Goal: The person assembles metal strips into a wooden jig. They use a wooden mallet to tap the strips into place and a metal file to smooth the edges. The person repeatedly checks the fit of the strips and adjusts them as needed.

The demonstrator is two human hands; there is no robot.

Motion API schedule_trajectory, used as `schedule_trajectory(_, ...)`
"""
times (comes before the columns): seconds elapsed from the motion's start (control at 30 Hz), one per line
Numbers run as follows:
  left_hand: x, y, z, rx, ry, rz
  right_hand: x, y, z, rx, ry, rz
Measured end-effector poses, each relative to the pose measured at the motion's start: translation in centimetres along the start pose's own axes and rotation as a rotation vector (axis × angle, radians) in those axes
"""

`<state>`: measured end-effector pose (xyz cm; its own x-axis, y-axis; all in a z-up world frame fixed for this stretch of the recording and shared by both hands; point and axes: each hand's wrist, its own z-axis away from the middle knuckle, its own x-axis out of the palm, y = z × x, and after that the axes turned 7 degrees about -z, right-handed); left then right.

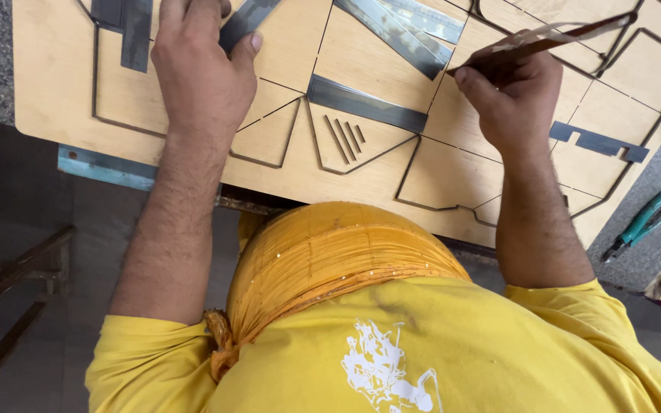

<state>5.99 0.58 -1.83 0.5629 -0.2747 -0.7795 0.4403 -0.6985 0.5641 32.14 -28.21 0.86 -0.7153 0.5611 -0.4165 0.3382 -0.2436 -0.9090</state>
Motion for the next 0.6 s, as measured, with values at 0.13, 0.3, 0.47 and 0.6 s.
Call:
schedule_trajectory(0.13, 0.3, 0.0, -0.2, -0.018, 0.022, -0.019, -0.9, -0.5, -0.2, 0.19, 0.043, -0.167)
schedule_trajectory(0.3, 0.5, 0.1, -0.5, -0.057, 0.021, -0.047, -2.2, -1.9, -0.3, 0.422, 0.089, 0.106)
schedule_trajectory(0.47, 0.6, 0.0, -1.7, -0.088, -0.014, -0.093, -2.5, -1.6, 0.2, 0.437, 0.113, 0.072)
schedule_trajectory(0.6, 0.4, 0.5, -2.5, -0.203, -0.112, -0.1, -2.7, -1.2, 0.4, 0.441, 0.138, 0.048)
